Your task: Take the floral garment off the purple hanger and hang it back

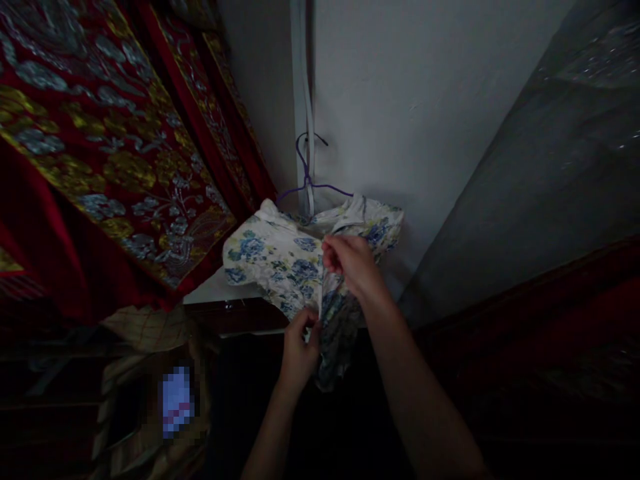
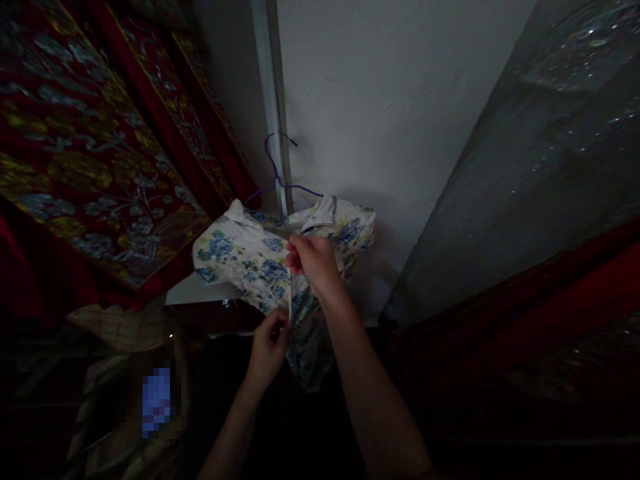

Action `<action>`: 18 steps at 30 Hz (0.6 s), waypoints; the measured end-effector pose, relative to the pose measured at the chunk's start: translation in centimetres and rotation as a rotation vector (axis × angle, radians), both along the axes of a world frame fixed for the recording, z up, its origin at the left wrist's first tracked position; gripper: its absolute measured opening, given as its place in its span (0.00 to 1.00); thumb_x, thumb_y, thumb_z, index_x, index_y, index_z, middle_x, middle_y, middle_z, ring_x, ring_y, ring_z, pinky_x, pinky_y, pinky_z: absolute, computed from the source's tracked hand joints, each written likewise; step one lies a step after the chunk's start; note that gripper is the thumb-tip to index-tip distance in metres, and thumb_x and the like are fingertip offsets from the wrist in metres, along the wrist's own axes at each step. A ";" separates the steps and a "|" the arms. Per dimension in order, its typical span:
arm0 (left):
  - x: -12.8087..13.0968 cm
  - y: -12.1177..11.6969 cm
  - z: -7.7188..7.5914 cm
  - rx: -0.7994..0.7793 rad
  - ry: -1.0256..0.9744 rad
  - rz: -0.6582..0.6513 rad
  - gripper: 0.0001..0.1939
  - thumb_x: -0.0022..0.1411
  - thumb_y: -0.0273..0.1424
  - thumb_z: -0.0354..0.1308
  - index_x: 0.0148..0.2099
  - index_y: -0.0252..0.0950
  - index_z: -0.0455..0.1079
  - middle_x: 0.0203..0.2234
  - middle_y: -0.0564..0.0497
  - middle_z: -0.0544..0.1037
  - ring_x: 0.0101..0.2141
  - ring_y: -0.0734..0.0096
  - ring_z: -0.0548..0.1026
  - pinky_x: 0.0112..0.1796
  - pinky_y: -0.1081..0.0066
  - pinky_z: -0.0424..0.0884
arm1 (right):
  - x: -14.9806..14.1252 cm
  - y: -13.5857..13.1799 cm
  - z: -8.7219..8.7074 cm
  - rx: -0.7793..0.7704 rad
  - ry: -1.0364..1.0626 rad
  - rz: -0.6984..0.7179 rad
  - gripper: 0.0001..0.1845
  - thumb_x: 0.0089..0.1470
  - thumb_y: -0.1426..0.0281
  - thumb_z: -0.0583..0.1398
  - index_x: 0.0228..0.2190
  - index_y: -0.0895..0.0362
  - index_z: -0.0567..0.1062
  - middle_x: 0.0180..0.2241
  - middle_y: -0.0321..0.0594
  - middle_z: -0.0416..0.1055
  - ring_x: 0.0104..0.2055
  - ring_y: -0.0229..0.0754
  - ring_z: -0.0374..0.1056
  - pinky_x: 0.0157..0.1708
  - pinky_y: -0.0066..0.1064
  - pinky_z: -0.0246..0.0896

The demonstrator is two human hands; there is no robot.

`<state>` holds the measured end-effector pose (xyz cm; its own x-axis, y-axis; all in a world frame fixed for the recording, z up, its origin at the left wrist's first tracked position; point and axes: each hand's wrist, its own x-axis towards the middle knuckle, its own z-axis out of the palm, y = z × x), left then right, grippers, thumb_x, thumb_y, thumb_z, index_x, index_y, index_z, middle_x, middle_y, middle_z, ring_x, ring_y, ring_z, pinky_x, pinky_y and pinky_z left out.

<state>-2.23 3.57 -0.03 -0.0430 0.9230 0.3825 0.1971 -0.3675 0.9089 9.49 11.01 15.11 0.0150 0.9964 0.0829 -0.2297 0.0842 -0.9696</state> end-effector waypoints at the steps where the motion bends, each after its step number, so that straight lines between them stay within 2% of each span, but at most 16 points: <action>1: 0.0 0.4 -0.3 0.013 0.023 -0.008 0.07 0.64 0.29 0.55 0.32 0.37 0.67 0.27 0.51 0.71 0.32 0.66 0.69 0.35 0.70 0.63 | 0.0 1.1 1.8 0.036 -0.006 -0.009 0.14 0.51 0.62 0.61 0.20 0.57 0.69 0.12 0.30 0.63 0.11 0.30 0.56 0.11 0.21 0.45; 3: -0.3 1.4 -1.1 0.025 0.078 -0.050 0.05 0.62 0.26 0.55 0.32 0.37 0.67 0.27 0.52 0.71 0.31 0.67 0.68 0.34 0.70 0.62 | -0.2 2.4 4.2 0.121 -0.006 -0.022 0.15 0.55 0.64 0.60 0.21 0.57 0.68 0.13 0.30 0.64 0.12 0.29 0.57 0.12 0.20 0.45; 4: -0.6 2.0 -1.5 0.018 0.105 -0.084 0.05 0.61 0.25 0.55 0.31 0.37 0.67 0.26 0.53 0.70 0.30 0.67 0.68 0.34 0.71 0.62 | -0.3 2.6 4.8 0.159 -0.003 -0.027 0.15 0.56 0.64 0.59 0.21 0.57 0.68 0.13 0.30 0.64 0.12 0.28 0.57 0.12 0.20 0.45; 6: -1.7 2.9 -1.8 -0.027 0.154 -0.153 0.05 0.58 0.23 0.55 0.30 0.37 0.67 0.24 0.54 0.69 0.29 0.68 0.68 0.33 0.71 0.61 | -0.6 2.4 4.6 0.207 0.006 -0.029 0.15 0.58 0.64 0.58 0.21 0.56 0.68 0.13 0.29 0.64 0.12 0.28 0.56 0.13 0.20 0.45; 8: -2.8 3.7 -0.9 -0.069 0.175 -0.201 0.05 0.56 0.23 0.58 0.30 0.37 0.68 0.24 0.54 0.71 0.29 0.67 0.69 0.34 0.70 0.63 | -0.9 1.7 3.4 0.216 0.010 -0.007 0.15 0.57 0.64 0.57 0.21 0.55 0.68 0.13 0.29 0.63 0.12 0.28 0.57 0.13 0.20 0.44; 9: -3.3 4.0 0.2 -0.071 0.161 -0.213 0.04 0.55 0.23 0.59 0.31 0.38 0.70 0.25 0.53 0.73 0.30 0.66 0.71 0.35 0.69 0.64 | -1.0 1.3 2.8 0.216 0.007 0.010 0.15 0.57 0.63 0.57 0.21 0.55 0.68 0.13 0.29 0.63 0.12 0.28 0.57 0.12 0.20 0.45; 11: -4.0 4.4 3.9 -0.008 0.074 -0.212 0.10 0.54 0.24 0.64 0.40 0.38 0.75 0.32 0.50 0.78 0.35 0.64 0.75 0.40 0.67 0.67 | -1.2 0.6 1.8 0.228 -0.007 0.042 0.14 0.57 0.64 0.57 0.21 0.55 0.67 0.13 0.29 0.63 0.13 0.29 0.57 0.13 0.21 0.46; 13: -4.0 4.8 8.7 0.142 -0.053 -0.168 0.24 0.55 0.26 0.67 0.55 0.40 0.72 0.38 0.47 0.79 0.38 0.62 0.76 0.44 0.65 0.69 | -1.4 0.0 1.8 0.261 -0.037 0.060 0.14 0.57 0.64 0.56 0.21 0.55 0.67 0.13 0.29 0.63 0.13 0.30 0.57 0.14 0.22 0.47; 14: -4.0 5.0 11.3 0.236 -0.093 -0.132 0.28 0.57 0.28 0.67 0.60 0.41 0.69 0.39 0.47 0.79 0.39 0.62 0.76 0.45 0.64 0.70 | -1.4 -0.2 2.1 0.284 -0.056 0.065 0.14 0.57 0.64 0.56 0.21 0.54 0.67 0.13 0.29 0.63 0.14 0.30 0.58 0.14 0.22 0.48; 16: -3.8 5.6 15.8 0.396 -0.020 -0.073 0.22 0.62 0.29 0.63 0.59 0.40 0.70 0.40 0.48 0.78 0.39 0.63 0.75 0.46 0.64 0.69 | -1.3 -0.5 2.9 0.337 -0.098 0.074 0.14 0.58 0.64 0.56 0.22 0.54 0.68 0.13 0.29 0.63 0.14 0.30 0.58 0.16 0.23 0.49; 18: -3.8 6.5 18.6 0.520 0.169 -0.015 0.10 0.65 0.29 0.60 0.48 0.37 0.75 0.39 0.48 0.76 0.40 0.64 0.73 0.45 0.65 0.68 | -1.3 -0.5 3.3 0.389 -0.141 0.069 0.15 0.59 0.63 0.56 0.23 0.54 0.69 0.13 0.28 0.63 0.14 0.30 0.58 0.17 0.23 0.49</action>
